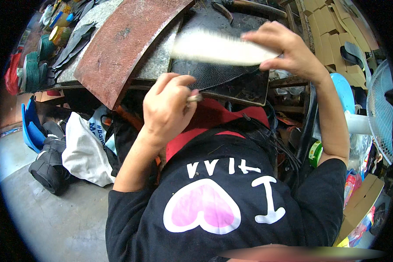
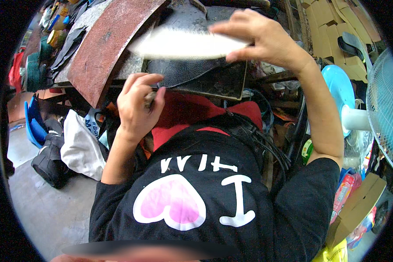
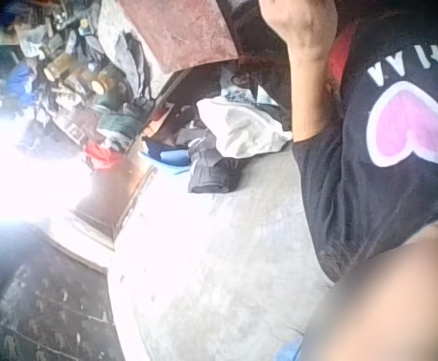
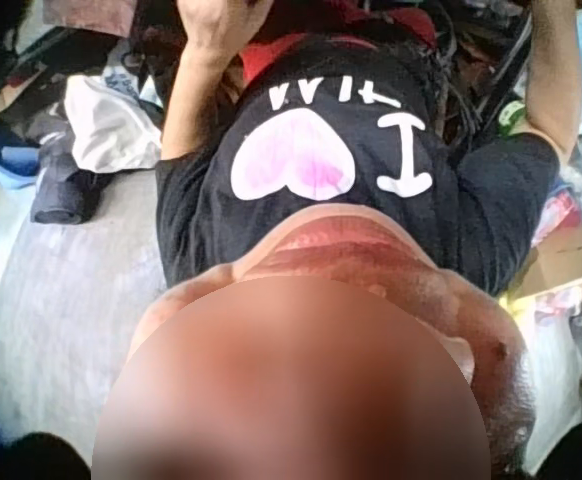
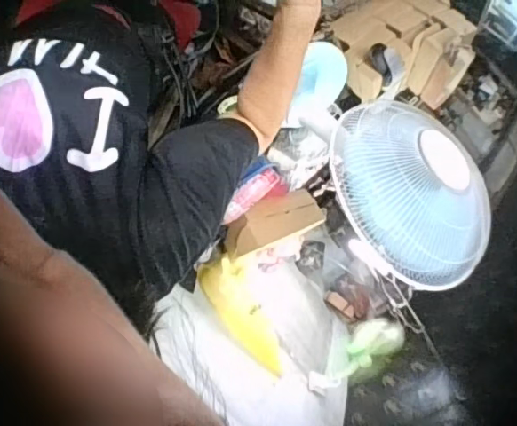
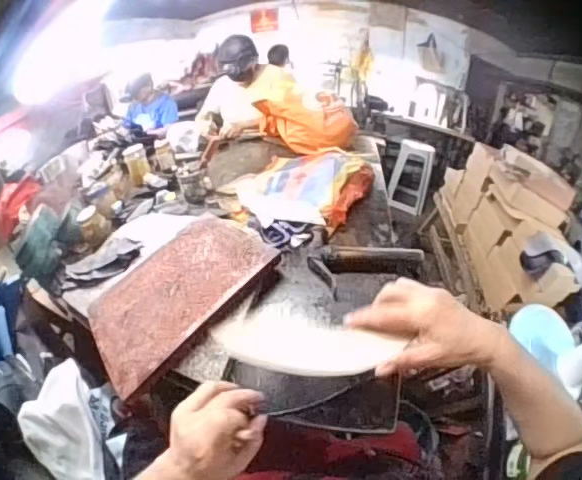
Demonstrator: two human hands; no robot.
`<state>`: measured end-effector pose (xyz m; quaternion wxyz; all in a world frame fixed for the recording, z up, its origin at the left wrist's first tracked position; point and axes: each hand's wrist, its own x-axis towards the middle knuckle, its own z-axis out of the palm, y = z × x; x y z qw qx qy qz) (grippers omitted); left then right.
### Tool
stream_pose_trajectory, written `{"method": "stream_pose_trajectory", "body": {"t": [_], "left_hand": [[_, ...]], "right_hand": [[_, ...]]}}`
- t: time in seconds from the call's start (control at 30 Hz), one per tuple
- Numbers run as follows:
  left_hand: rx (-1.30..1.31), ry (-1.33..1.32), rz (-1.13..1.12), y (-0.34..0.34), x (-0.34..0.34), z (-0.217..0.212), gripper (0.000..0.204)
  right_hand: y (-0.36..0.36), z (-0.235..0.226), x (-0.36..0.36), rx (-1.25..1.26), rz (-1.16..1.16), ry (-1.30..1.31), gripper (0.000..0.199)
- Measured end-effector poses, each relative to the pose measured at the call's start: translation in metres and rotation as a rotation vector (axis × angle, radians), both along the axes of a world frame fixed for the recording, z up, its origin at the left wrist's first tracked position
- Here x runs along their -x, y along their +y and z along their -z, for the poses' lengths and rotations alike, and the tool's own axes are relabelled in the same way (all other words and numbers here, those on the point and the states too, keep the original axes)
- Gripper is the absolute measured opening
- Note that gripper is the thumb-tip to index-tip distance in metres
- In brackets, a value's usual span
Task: The person uses a hammer and punch to drive fasteners along the edge of a shoe upper piece, then applies adhesive from a jar to the same area and presses it onto a black leather strip. The person repeats the hammering and gluing steps on the same piece while working at a cluttered bench.
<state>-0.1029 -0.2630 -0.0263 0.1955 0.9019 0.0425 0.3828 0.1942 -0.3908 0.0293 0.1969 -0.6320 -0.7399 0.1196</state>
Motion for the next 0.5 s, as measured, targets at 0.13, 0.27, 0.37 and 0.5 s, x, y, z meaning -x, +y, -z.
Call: {"method": "stream_pose_trajectory", "body": {"t": [0.13, 0.27, 0.37, 0.5], "left_hand": [[-0.025, -0.115, -0.137, 0.003, 0.007, 0.001, 0.036], [-0.118, -0.085, -0.119, 0.01, -0.001, -0.016, 0.033], [-0.16, -0.039, -0.111, 0.018, -0.006, -0.04, 0.032], [-0.172, 0.138, -0.181, 0.05, -0.003, -0.066, 0.029]], "right_hand": [[-0.003, 0.012, -0.004, -0.094, -0.092, -0.282, 0.057], [0.004, 0.01, -0.005, -0.136, -0.157, -0.248, 0.054], [0.012, 0.003, 0.004, -0.006, -0.142, -0.267, 0.054], [0.019, -0.016, 0.012, 0.07, -0.133, -0.301, 0.058]]}}
